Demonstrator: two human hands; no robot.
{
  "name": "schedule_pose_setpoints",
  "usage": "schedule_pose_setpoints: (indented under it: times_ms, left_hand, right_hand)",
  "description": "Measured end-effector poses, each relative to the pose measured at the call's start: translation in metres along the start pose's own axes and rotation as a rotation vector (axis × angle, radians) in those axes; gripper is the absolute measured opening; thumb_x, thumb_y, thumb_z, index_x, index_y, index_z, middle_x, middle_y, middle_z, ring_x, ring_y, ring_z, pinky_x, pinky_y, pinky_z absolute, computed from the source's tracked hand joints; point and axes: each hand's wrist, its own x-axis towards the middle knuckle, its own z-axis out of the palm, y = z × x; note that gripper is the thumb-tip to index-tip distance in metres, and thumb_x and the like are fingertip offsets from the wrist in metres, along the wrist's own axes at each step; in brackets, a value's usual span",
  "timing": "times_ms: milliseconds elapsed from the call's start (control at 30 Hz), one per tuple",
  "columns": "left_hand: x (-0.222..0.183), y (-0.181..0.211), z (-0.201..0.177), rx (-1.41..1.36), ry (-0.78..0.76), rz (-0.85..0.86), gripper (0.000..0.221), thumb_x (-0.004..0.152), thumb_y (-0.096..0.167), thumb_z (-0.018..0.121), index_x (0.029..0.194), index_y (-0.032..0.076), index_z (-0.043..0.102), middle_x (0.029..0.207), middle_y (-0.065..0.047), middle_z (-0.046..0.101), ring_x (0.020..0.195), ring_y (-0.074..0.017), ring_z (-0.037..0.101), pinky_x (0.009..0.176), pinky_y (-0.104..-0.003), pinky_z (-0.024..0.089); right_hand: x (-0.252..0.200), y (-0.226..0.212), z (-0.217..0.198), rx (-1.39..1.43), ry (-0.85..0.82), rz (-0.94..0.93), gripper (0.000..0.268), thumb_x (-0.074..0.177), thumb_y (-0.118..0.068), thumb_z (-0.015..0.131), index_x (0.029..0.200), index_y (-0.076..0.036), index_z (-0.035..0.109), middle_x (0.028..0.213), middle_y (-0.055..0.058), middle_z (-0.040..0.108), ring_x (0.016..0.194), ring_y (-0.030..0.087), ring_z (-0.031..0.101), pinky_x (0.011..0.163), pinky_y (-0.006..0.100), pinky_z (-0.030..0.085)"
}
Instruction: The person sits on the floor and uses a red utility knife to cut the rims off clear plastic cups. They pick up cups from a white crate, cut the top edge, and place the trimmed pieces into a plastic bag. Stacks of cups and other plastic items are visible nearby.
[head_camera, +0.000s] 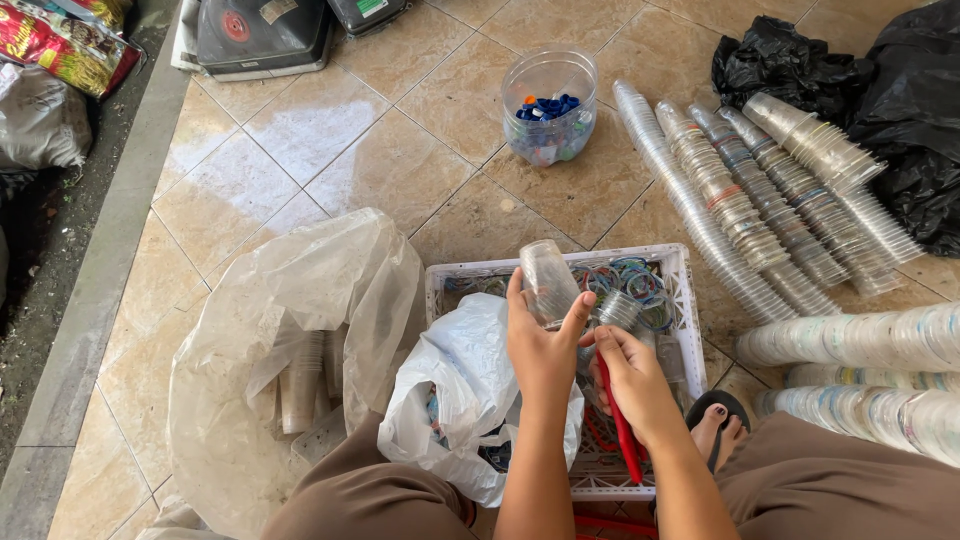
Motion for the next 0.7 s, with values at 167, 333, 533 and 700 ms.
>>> schedule_pose_setpoints:
  times_ms: [167,333,533,700]
  left_hand:
    - [0.003,-0.002,-0.002,0.055,0.045,-0.034,0.098,0.072,0.057,0.078,0.148,0.006,0.043,0.12,-0.013,0.07,0.088,-0.0249,0.074,0.072,-0.034,0.059]
    - [0.022,-0.07,0.021,-0.714,-0.216,-0.205,0.068,0.089,0.023,0.044,0.153,0.002,0.034,0.142,-0.021,0.051,0.122,-0.0324,0.059,0.106,-0.041,0.04]
    - [0.027,-0.046,-0.018,-0.736,-0.448,-0.143,0.072,0.092,0.025,0.062,0.154,0.002,0.034,0.13,-0.022,0.055,0.108,-0.0315,0.064,0.096,-0.041,0.053]
    - [0.026,-0.05,-0.018,-0.71,-0.404,-0.104,0.079,0.085,0.024,0.067,0.152,-0.001,0.034,0.123,-0.023,0.065,0.109,-0.0292,0.064,0.095,-0.038,0.052]
  right_hand:
    - [-0.004,-0.004,0.003,-0.058,-0.036,0.003,0.036,0.106,-0.03,0.051,0.101,0.001,0.069,0.057,0.008,0.05,0.039,0.015,0.039,0.036,0.031,0.03]
    - [-0.001,-0.001,-0.003,0.005,0.013,-0.007,0.035,0.106,-0.032,0.052,0.103,-0.001,0.067,0.059,0.007,0.051,0.041,0.015,0.041,0.037,0.029,0.031]
    - [-0.002,0.0,-0.007,0.109,-0.068,-0.01,0.033,0.106,-0.031,0.053,0.103,-0.001,0.066,0.059,0.007,0.049,0.043,0.013,0.039,0.037,0.027,0.03]
    - [-0.002,0.003,-0.004,0.171,-0.134,0.012,0.033,0.105,-0.031,0.053,0.105,0.0,0.064,0.059,0.006,0.047,0.042,0.011,0.035,0.035,0.026,0.027]
